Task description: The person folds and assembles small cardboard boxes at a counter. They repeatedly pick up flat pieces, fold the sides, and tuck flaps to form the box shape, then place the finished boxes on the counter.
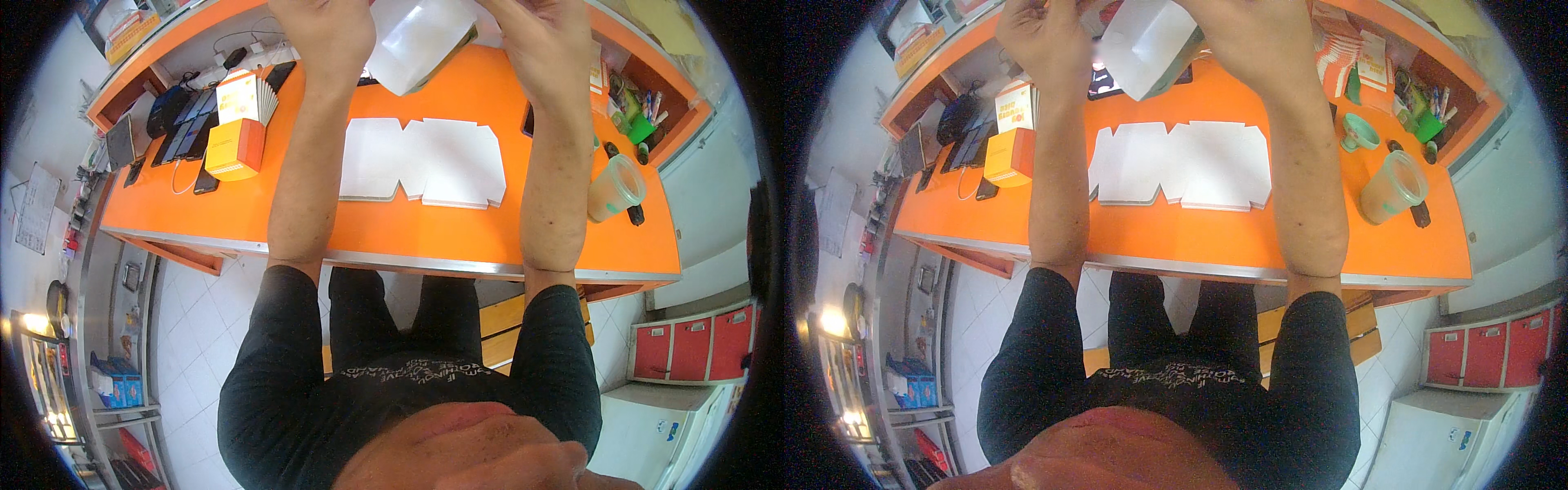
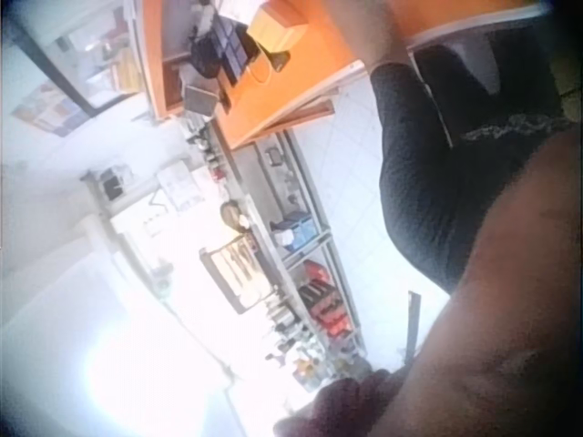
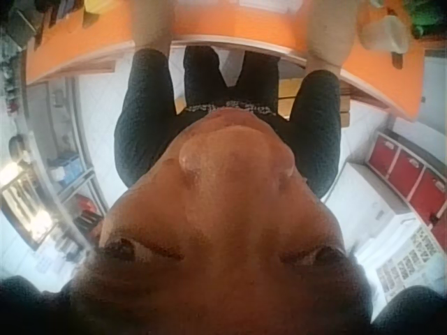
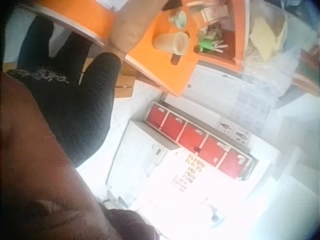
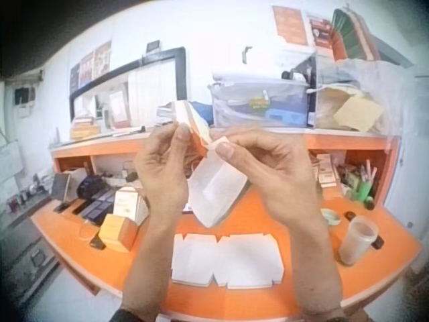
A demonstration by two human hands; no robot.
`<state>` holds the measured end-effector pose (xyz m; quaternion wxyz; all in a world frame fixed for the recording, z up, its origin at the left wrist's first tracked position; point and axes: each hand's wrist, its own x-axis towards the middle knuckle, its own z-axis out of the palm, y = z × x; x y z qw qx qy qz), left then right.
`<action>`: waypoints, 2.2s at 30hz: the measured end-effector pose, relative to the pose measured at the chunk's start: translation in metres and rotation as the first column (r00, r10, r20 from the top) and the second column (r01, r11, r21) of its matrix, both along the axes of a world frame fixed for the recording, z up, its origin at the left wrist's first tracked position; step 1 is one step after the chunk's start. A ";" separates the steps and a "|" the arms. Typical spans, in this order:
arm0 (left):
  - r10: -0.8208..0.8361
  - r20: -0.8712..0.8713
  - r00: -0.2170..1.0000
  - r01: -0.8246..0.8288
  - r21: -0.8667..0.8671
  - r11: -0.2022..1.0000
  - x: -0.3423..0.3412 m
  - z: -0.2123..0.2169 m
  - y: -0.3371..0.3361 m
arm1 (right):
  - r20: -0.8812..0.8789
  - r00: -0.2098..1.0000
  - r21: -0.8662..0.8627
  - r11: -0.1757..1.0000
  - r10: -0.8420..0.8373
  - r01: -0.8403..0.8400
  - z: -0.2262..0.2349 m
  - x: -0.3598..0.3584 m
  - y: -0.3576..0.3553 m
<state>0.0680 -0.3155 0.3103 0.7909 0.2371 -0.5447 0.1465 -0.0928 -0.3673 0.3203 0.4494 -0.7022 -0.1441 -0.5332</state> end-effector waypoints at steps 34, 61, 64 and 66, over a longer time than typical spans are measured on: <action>-0.363 -0.177 0.915 0.396 0.225 0.890 -0.019 -0.006 0.002 | 0.433 0.782 -0.532 0.574 -0.448 0.623 -0.005 0.014 -0.002; 0.257 0.354 0.900 -0.412 0.489 0.769 0.029 0.010 0.186 | -0.057 0.923 0.097 0.922 0.382 -0.375 -0.018 0.041 0.061; 0.226 0.343 0.912 -0.391 0.556 0.733 0.051 -0.006 0.207 | 0.025 0.947 -0.062 0.946 0.321 -0.319 -0.058 0.104 0.077; 0.276 0.250 0.928 -0.372 0.594 0.713 0.070 -0.013 0.220 | -0.310 0.931 -0.148 0.957 0.195 -0.250 -0.070 0.116 0.076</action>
